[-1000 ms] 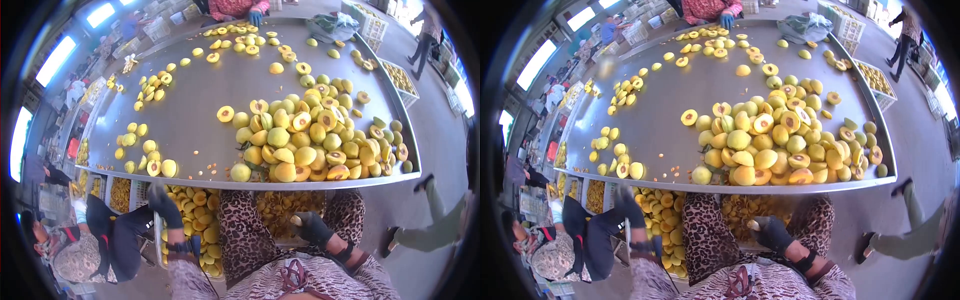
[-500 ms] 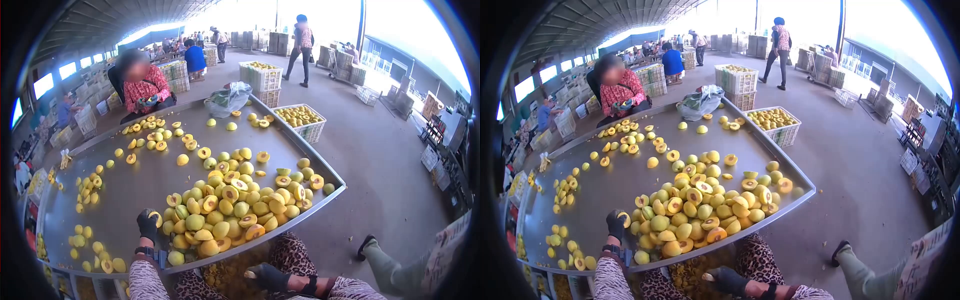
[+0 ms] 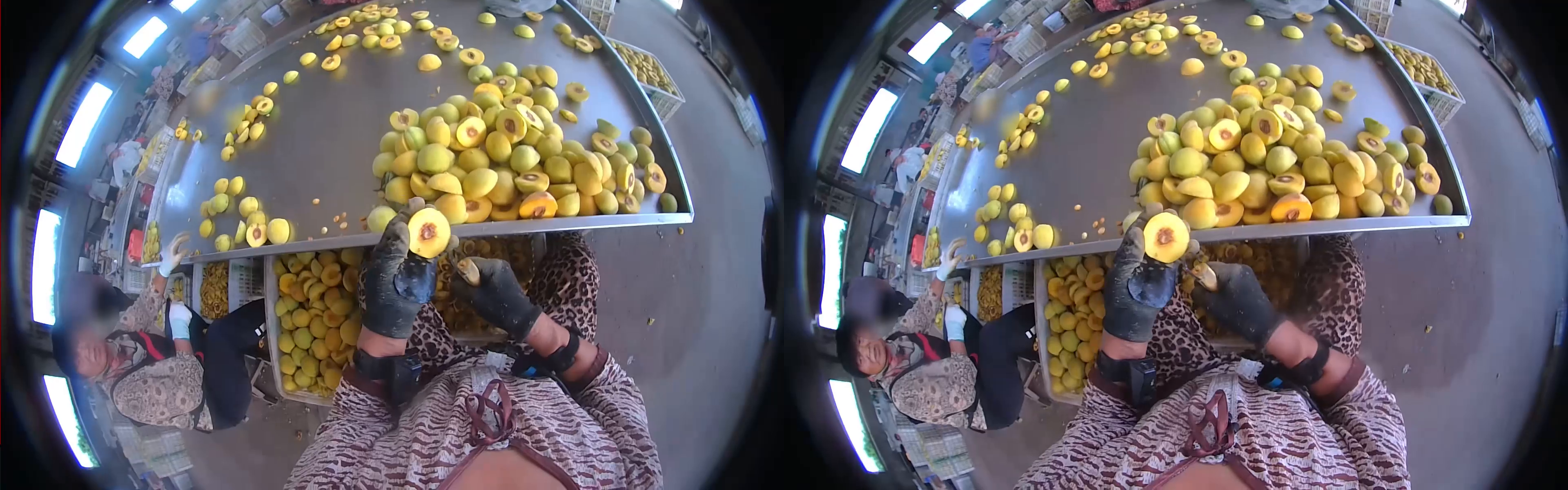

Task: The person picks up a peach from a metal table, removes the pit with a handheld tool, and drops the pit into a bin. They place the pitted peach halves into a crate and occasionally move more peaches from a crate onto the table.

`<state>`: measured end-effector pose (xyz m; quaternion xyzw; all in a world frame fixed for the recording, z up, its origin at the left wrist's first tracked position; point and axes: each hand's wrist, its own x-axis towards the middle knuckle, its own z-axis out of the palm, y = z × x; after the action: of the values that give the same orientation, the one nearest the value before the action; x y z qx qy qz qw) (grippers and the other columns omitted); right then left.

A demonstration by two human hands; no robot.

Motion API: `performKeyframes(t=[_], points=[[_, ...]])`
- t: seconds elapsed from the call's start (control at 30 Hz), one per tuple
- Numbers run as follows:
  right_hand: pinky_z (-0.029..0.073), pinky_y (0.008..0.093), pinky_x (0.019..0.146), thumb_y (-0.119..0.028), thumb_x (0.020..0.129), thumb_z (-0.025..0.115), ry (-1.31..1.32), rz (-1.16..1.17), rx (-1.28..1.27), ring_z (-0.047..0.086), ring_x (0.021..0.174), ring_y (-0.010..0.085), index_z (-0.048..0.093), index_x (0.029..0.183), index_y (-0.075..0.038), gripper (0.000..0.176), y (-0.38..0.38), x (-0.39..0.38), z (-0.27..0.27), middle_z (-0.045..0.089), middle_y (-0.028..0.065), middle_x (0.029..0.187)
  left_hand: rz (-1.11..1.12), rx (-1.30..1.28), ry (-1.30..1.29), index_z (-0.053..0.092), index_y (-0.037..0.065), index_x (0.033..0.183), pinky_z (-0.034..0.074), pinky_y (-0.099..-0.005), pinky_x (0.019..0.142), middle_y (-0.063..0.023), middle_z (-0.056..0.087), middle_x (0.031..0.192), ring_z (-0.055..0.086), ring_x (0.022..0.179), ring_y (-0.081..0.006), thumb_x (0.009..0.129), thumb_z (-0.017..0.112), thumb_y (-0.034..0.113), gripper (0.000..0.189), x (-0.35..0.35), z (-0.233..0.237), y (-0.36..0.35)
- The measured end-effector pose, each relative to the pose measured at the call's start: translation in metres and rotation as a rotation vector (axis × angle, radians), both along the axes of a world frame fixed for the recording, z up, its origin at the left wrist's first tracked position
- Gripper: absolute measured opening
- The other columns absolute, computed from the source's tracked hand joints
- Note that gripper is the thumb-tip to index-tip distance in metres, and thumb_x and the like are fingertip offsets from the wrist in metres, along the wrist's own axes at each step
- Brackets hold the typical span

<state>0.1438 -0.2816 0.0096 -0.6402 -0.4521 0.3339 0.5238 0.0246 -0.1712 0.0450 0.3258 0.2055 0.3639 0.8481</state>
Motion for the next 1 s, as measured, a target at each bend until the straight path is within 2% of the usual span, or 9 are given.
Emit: performKeyframes(t=[0.07, 0.13, 0.33, 0.4, 0.5, 0.6, 0.73, 0.83, 1.0], points=[[0.048, 0.0417, 0.059, -0.014, 0.081, 0.067, -0.004, -0.017, -0.009, 0.061, 0.067, 0.0405, 0.062, 0.082, 0.000, 0.015, -0.004, 0.002, -0.009, 0.061, 0.0220, 0.071, -0.098, 0.020, -0.044, 0.043, -0.001, 0.138, 0.046, -0.0418, 0.103, -0.0188, 0.053, 0.131, 0.054, 0.121, -0.0286, 0.104, 0.042, 0.031, 0.047, 0.003, -0.004, -0.010], [0.048, 0.0424, 0.060, -0.013, 0.081, 0.067, -0.017, -0.017, -0.002, 0.061, 0.070, 0.0419, 0.062, 0.083, 0.000, 0.014, -0.004, 0.005, -0.008, 0.061, 0.0229, 0.074, 0.013, 0.456, 0.234, 0.049, -0.006, 0.132, 0.045, -0.0347, 0.102, -0.0147, 0.056, 0.128, 0.056, 0.117, -0.0211, 0.106, 0.037, 0.024, 0.041, 0.012, -0.006, -0.019], [0.048, 0.0449, 0.063, -0.010, 0.082, 0.064, -0.095, -0.147, 0.073, 0.060, 0.078, 0.0451, 0.064, 0.085, 0.001, 0.011, -0.001, 0.005, 0.000, 0.062, 0.0254, 0.078, 0.036, 0.258, 0.077, 0.053, -0.005, 0.127, 0.045, -0.0340, 0.100, -0.0151, 0.060, 0.121, 0.058, 0.112, -0.0208, 0.107, 0.034, 0.023, 0.040, 0.026, -0.008, -0.031], [0.048, 0.0451, 0.062, -0.010, 0.082, 0.063, -0.080, -0.161, 0.090, 0.061, 0.078, 0.0448, 0.064, 0.086, 0.000, 0.011, 0.001, 0.004, -0.003, 0.062, 0.0252, 0.078, 0.210, 1.096, 0.414, 0.056, -0.005, 0.121, 0.048, -0.0342, 0.096, -0.0145, 0.060, 0.117, 0.060, 0.108, -0.0216, 0.107, 0.033, 0.027, 0.042, 0.026, -0.014, -0.027], [0.049, 0.0446, 0.061, -0.011, 0.082, 0.064, -0.127, -0.141, 0.116, 0.061, 0.076, 0.0440, 0.065, 0.085, 0.000, 0.011, 0.001, -0.001, -0.010, 0.063, 0.0240, 0.077, 0.087, 0.411, 0.186, 0.058, -0.004, 0.114, 0.051, -0.0339, 0.091, -0.0135, 0.062, 0.110, 0.062, 0.100, -0.0220, 0.106, 0.036, 0.031, 0.042, 0.028, -0.017, -0.032], [0.050, 0.0389, 0.060, -0.011, 0.086, 0.065, -0.240, -0.082, 0.150, 0.065, 0.069, 0.0386, 0.066, 0.090, 0.002, 0.014, 0.001, 0.000, -0.025, 0.065, 0.0222, 0.077, 0.085, 0.096, 0.053, 0.058, -0.001, 0.110, 0.055, -0.0345, 0.079, -0.0164, 0.064, 0.100, 0.064, 0.091, -0.0259, 0.103, 0.042, 0.041, 0.045, 0.031, -0.023, -0.033], [0.051, 0.0373, 0.063, -0.009, 0.086, 0.065, -0.343, 0.014, 0.249, 0.068, 0.069, 0.0296, 0.066, 0.092, 0.002, 0.013, -0.001, 0.004, -0.035, 0.068, 0.0182, 0.076, 0.161, 0.143, 0.165, 0.063, 0.000, 0.098, 0.056, -0.0333, 0.072, -0.0138, 0.066, 0.088, 0.066, 0.079, -0.0227, 0.101, 0.045, 0.047, 0.051, 0.041, -0.023, -0.042], [0.050, 0.0324, 0.083, -0.011, 0.086, 0.069, 0.298, 0.166, 0.148, 0.063, 0.091, 0.0159, 0.062, 0.113, -0.002, 0.030, -0.011, 0.000, -0.033, 0.068, 0.0061, 0.097, 0.130, 0.373, 0.301, 0.065, 0.000, 0.088, 0.054, -0.0299, 0.069, -0.0110, 0.067, 0.080, 0.066, 0.072, -0.0188, 0.100, 0.049, 0.043, 0.048, 0.034, -0.013, -0.047], [0.050, 0.0314, 0.081, -0.008, 0.085, 0.069, 0.237, 0.409, 0.160, 0.061, 0.090, 0.0141, 0.061, 0.111, -0.003, 0.028, -0.009, 0.005, -0.027, 0.067, 0.0032, 0.098, -0.010, 0.308, 0.137, 0.064, 0.001, 0.087, 0.054, -0.0305, 0.066, -0.0111, 0.068, 0.079, 0.066, 0.067, -0.0201, 0.098, 0.053, 0.045, 0.047, 0.017, 0.001, -0.044]])
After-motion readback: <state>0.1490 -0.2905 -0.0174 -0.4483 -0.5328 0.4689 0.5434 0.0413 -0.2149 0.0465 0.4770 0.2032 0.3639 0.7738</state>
